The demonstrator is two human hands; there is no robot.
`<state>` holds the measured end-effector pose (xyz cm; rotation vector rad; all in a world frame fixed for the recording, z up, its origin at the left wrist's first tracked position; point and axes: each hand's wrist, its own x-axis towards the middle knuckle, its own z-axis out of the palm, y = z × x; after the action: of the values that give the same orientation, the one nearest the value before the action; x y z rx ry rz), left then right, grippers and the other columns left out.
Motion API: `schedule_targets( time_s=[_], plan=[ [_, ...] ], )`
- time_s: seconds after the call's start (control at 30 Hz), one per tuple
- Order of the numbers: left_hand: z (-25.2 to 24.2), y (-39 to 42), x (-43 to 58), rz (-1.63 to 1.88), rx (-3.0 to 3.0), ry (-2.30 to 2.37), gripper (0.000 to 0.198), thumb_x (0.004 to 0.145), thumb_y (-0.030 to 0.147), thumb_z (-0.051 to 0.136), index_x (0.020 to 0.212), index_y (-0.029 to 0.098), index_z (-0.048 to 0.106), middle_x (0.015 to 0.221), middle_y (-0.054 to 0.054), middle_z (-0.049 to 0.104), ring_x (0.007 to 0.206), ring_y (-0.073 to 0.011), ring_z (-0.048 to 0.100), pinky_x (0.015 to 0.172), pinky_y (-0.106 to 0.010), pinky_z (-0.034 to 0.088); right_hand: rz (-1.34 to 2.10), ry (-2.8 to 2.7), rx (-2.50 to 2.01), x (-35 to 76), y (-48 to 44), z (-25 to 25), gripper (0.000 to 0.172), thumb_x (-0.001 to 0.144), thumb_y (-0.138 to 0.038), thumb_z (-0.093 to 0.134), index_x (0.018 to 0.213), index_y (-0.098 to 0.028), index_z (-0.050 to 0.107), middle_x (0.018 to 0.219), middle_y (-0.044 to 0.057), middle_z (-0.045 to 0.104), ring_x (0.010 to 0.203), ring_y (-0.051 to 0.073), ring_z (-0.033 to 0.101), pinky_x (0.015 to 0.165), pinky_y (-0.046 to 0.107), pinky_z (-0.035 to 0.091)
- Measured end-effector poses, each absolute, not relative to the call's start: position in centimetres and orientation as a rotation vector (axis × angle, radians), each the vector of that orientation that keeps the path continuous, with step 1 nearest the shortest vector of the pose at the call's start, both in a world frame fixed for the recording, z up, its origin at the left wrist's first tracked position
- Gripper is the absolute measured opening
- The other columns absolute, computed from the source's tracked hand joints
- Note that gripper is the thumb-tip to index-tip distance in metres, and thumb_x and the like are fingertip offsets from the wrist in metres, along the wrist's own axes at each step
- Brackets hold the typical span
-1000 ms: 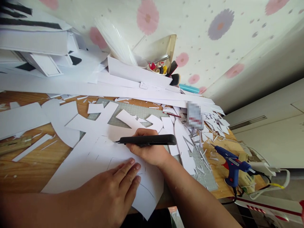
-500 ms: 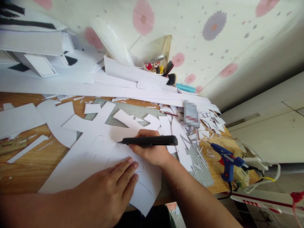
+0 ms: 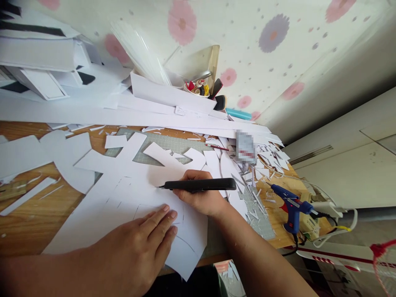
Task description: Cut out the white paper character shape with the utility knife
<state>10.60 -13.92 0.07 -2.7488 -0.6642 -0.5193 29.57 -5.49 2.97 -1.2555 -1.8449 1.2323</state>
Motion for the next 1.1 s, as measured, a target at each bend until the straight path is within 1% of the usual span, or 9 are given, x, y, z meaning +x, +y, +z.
schedule_targets(
  time_s=[0.1, 0.23, 0.43, 0.57, 0.7, 0.8, 0.97, 1.1],
  plan=[
    [-0.6, -14.1, 10.9, -0.555, -2.735, -0.702, 0.036, 0.08, 0.03, 0.069, 0.106, 0.006, 0.072, 0.116, -0.024, 0.067, 0.109, -0.0367, 0.066, 0.095, -0.048, 0.039, 1.219, -1.863, -1.243, 30.0, -5.5, 3.0, 0.022, 0.073, -0.034, 0.073, 0.067, -0.016, 0.061, 0.061, 0.0, 0.06, 0.054, 0.01, 0.046, 0.049, 0.021, 0.039],
    [-1.8, -14.5, 11.2, -0.636, -2.708, -0.765, 0.038, 0.077, 0.029, 0.071, 0.106, 0.004, 0.069, 0.119, -0.026, 0.066, 0.113, -0.04, 0.064, 0.099, -0.051, 0.035, 1.199, -1.882, -1.247, 30.5, -5.6, 2.9, 0.024, 0.074, -0.036, 0.073, 0.068, -0.016, 0.061, 0.061, 0.0, 0.06, 0.054, 0.01, 0.046, 0.049, 0.021, 0.039],
    [-2.2, -14.8, 11.2, -0.662, -2.701, -0.779, 0.042, 0.075, 0.033, 0.073, 0.107, 0.005, 0.069, 0.12, -0.026, 0.066, 0.116, -0.0401, 0.061, 0.103, -0.051, 0.032, 1.19, -1.871, -1.27, 31.1, -5.8, 2.7, 0.026, 0.075, -0.039, 0.073, 0.07, -0.016, 0.063, 0.061, -0.001, 0.059, 0.054, 0.01, 0.044, 0.048, 0.021, 0.038],
    [-1.7, -14.6, 11.0, -0.662, -2.701, -0.773, 0.043, 0.074, 0.034, 0.074, 0.105, 0.004, 0.07, 0.12, -0.026, 0.066, 0.115, -0.0398, 0.062, 0.101, -0.051, 0.032, 1.168, -1.87, -1.263, 31.4, -6.0, 2.8, 0.026, 0.076, -0.038, 0.073, 0.068, -0.016, 0.061, 0.06, -0.002, 0.056, 0.054, 0.009, 0.042, 0.048, 0.021, 0.035],
    [-0.7, -14.2, 10.8, -0.608, -2.727, -0.711, 0.042, 0.075, 0.035, 0.075, 0.104, 0.005, 0.071, 0.117, -0.024, 0.067, 0.109, -0.0371, 0.065, 0.096, -0.047, 0.036, 1.188, -1.86, -1.275, 31.8, -6.1, 2.8, 0.025, 0.075, -0.038, 0.074, 0.07, -0.016, 0.062, 0.06, -0.001, 0.056, 0.054, 0.01, 0.042, 0.049, 0.022, 0.036],
    [-0.1, -14.0, 10.7, -0.586, -2.736, -0.701, 0.044, 0.072, 0.037, 0.079, 0.103, 0.007, 0.073, 0.115, -0.023, 0.068, 0.107, -0.0355, 0.067, 0.094, -0.044, 0.039, 1.185, -1.847, -1.299, 32.2, -6.2, 2.6, 0.025, 0.075, -0.037, 0.075, 0.069, -0.016, 0.062, 0.06, -0.002, 0.056, 0.054, 0.01, 0.042, 0.049, 0.022, 0.035],
    [0.1, -13.9, 10.6, -0.621, -2.712, -0.716, 0.044, 0.068, 0.037, 0.081, 0.1, 0.008, 0.074, 0.114, -0.022, 0.069, 0.106, -0.0343, 0.067, 0.093, -0.043, 0.039, 1.177, -1.843, -1.294, 32.6, -6.5, 2.6, 0.025, 0.076, -0.037, 0.074, 0.069, -0.016, 0.061, 0.058, -0.003, 0.053, 0.053, 0.01, 0.041, 0.049, 0.022, 0.034],
    [0.4, -13.8, 10.6, -0.582, -2.719, -0.687, 0.042, 0.072, 0.036, 0.078, 0.103, 0.008, 0.073, 0.115, -0.021, 0.068, 0.107, -0.0334, 0.067, 0.094, -0.044, 0.038, 1.162, -1.859, -1.314, 32.7, -6.7, 2.6, 0.024, 0.078, -0.035, 0.072, 0.068, -0.017, 0.06, 0.057, -0.003, 0.053, 0.052, 0.01, 0.041, 0.049, 0.022, 0.034]
  ],
)
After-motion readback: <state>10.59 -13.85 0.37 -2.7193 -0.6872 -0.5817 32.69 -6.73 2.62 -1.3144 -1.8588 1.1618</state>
